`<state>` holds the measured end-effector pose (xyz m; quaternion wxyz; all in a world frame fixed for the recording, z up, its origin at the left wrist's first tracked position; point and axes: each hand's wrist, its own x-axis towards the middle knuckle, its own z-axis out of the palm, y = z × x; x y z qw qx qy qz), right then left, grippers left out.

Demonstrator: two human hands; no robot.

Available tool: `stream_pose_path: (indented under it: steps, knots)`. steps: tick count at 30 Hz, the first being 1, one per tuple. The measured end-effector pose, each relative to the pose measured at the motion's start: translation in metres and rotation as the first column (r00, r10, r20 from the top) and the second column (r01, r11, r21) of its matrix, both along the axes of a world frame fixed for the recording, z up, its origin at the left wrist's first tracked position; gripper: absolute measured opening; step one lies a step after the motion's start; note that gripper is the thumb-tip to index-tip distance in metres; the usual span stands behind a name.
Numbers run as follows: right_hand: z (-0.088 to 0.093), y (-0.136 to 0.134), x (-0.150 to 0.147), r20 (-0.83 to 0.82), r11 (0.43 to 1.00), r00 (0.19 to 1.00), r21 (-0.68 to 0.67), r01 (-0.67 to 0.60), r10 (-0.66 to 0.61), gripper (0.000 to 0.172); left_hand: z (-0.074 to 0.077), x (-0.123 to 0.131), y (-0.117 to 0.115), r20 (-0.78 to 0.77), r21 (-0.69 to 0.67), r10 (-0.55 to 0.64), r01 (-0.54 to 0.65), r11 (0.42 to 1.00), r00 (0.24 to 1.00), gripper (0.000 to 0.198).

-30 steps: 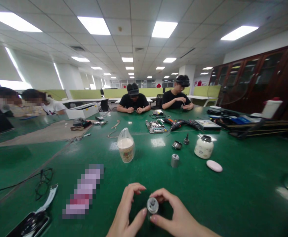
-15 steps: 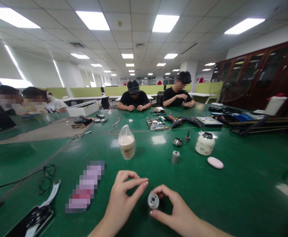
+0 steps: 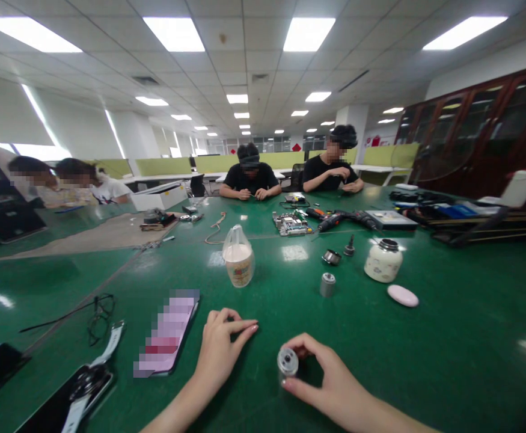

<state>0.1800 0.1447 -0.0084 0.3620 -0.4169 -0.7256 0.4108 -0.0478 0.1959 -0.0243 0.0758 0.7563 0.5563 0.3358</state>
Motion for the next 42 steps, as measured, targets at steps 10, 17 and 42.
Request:
stream_pose_path:
  steps: [10, 17, 42]
  knots:
    - [-0.005, 0.001, 0.001, -0.021, 0.998, 1.0, 0.056, -0.018, 0.019, 0.025, 0.027, 0.041, -0.045, 0.212, -0.053, -0.305, 0.323, 0.945, 0.928, 0.016]
    - [-0.006, -0.001, 0.0, -0.054, 0.994, 0.997, 0.103, -0.041, 0.047, 0.028, 0.019, 0.038, -0.05, 0.159, -0.013, -0.371, 0.378, 0.926, 0.915, 0.02]
    - [-0.004, 0.052, 0.04, 0.343, 0.922, 0.887, 0.338, 0.192, -0.31, 0.012, 0.002, 0.04, -0.053, 0.132, -0.078, -0.306, 0.317, 0.945, 0.943, 0.03]
